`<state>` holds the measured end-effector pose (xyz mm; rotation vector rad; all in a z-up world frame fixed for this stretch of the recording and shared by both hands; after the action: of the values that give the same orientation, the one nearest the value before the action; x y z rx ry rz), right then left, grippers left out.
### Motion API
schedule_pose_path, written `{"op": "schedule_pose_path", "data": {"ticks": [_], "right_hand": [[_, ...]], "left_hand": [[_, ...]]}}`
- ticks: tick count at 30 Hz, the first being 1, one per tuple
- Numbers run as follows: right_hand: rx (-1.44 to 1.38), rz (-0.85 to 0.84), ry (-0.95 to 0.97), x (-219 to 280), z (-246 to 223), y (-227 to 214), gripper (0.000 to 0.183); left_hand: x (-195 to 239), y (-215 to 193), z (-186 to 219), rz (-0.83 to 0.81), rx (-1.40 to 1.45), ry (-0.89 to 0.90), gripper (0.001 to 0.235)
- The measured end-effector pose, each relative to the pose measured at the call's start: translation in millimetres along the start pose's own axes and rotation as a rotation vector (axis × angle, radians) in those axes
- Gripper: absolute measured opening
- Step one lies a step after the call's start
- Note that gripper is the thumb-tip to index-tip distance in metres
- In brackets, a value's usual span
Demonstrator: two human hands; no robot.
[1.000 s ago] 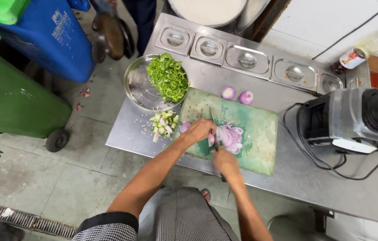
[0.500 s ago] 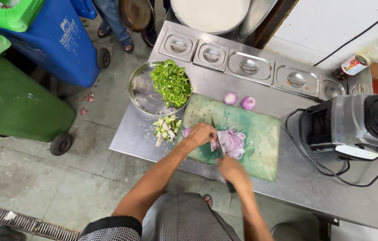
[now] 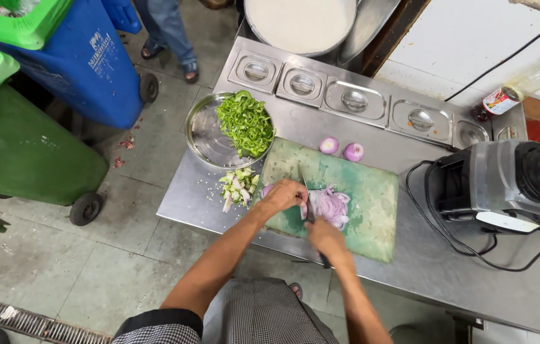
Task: The person places onions on a cutting board and slices them with a knife, pushing the peels and trimmings aside. They slice several onions into thin pieces, gather the sliced onions by hand, and transfer them into a metal bowl that already contains chopped green vegetables.
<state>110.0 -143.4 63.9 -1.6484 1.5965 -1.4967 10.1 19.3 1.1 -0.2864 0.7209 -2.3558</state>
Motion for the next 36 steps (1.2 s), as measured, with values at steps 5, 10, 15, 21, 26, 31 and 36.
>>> {"op": "schedule_pose_path", "data": {"ticks": [5, 10, 15, 21, 26, 31, 36], "right_hand": [[-0.019, -0.069, -0.018, -30, 43, 46, 0.044], [-0.045, -0.024, -0.042, -15, 13, 15, 0.045], [-0.084, -0.039, 0.028, -16, 19, 27, 0.044], [-0.045, 0.004, 0.005, -7, 8, 6, 0.044], [-0.056, -0.025, 0.026, -25, 32, 48, 0.044], [-0.144, 0.035, -0.071, -14, 16, 15, 0.039], [-0.22, -0.175, 0.024, 27, -6, -36, 0.046]], "left_hand": [[0, 1, -4, -0.006, 0.047, 0.031, 0.016], [0, 1, -7, -0.025, 0.064, 0.015, 0.018], [-1, 0, -9, -0.028, 0.067, -0.004, 0.017], [0, 2, -12, -0.022, 0.101, -0.017, 0.017], [-1, 6, -16, -0.033, 0.146, -0.009, 0.015], [0, -2, -5, -0.033, 0.087, -0.027, 0.017], [-1, 1, -14, -0.019, 0.066, -0.017, 0.013]]}}
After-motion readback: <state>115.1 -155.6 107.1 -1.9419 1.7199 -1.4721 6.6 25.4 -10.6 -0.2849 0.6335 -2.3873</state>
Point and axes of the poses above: each hand's wrist, its own x-axis away from the middle knuckle, its own y-axis out of the palm, z = x × y, the point moved 3 cm from there along -x, towards the middle knuckle, and after that the axes turned 10 degrees about -y, right-handed, at the moved point
